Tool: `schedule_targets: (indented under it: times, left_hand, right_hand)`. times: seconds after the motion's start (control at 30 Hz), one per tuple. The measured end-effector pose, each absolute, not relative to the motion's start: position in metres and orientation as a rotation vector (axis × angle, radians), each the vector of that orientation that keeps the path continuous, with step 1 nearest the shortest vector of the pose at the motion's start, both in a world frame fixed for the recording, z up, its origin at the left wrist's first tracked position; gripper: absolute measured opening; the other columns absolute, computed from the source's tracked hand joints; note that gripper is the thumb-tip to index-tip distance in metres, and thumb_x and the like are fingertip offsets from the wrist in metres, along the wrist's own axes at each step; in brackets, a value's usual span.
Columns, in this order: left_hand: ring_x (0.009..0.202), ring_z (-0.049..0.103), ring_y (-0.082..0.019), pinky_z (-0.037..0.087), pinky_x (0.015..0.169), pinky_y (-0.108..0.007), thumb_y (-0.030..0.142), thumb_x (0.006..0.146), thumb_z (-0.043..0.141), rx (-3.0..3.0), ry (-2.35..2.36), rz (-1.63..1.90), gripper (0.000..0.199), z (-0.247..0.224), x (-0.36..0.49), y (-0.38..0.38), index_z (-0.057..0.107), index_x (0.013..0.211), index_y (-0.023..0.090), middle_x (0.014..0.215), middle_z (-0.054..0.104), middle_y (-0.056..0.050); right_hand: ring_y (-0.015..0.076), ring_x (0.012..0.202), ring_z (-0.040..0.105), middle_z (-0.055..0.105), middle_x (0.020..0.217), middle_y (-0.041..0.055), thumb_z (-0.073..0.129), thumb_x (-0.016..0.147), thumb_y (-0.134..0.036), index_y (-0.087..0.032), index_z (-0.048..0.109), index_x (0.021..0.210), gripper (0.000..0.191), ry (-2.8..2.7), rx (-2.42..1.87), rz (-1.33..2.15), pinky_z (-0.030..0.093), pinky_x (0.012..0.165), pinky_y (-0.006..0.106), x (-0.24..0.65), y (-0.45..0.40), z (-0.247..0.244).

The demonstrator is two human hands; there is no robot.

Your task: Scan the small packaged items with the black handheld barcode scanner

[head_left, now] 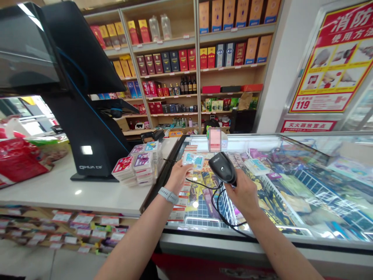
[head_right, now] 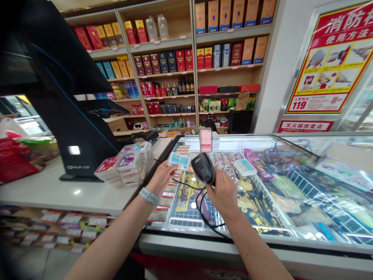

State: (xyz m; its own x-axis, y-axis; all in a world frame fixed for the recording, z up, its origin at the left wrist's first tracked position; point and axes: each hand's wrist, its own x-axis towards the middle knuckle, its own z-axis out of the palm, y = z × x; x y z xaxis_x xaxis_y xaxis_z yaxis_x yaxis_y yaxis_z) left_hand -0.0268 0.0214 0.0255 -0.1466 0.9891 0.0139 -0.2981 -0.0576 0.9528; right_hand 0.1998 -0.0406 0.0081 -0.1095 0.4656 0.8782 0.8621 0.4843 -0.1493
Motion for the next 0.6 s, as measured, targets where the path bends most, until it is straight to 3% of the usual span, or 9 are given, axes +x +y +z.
schedule_targets:
  times: [0.13,0.33,0.6]
  left_hand:
    - [0.065,0.062,-0.01,0.045,0.062,-0.022,0.02,0.063,0.071,0.707,1.013,1.455,0.028,0.016,-0.02,0.033,0.062,0.089,0.017,0.079,0.069,-0.002]
    - [0.086,0.068,-0.02,0.056,0.08,-0.04,0.018,0.075,0.066,0.61,0.874,1.406,0.031,0.003,-0.022,0.037,0.059,0.106,0.02,0.099,0.07,-0.008]
    - [0.087,0.068,-0.017,0.055,0.084,-0.031,-0.001,0.066,0.065,0.695,0.856,1.402,0.038,-0.007,-0.03,0.037,0.06,0.1,0.015,0.1,0.07,-0.007]
  right_hand:
    - [0.0213,0.071,0.058,0.06,0.08,0.0056,0.051,0.089,-0.03,-0.016,0.054,0.105,0.021,-1.754,-1.139,-0.491,0.043,0.063,0.032,0.201,-0.039,0.005]
    - [0.022,0.072,0.058,0.062,0.082,0.0063,0.051,0.089,-0.029,-0.016,0.054,0.107,0.022,-1.774,-1.138,-0.487,0.044,0.063,0.032,0.199,-0.041,0.007]
    - [0.0224,0.073,0.059,0.063,0.086,0.0078,0.053,0.086,-0.026,-0.016,0.053,0.108,0.024,-1.811,-1.127,-0.492,0.045,0.064,0.032,0.197,-0.042,0.008]
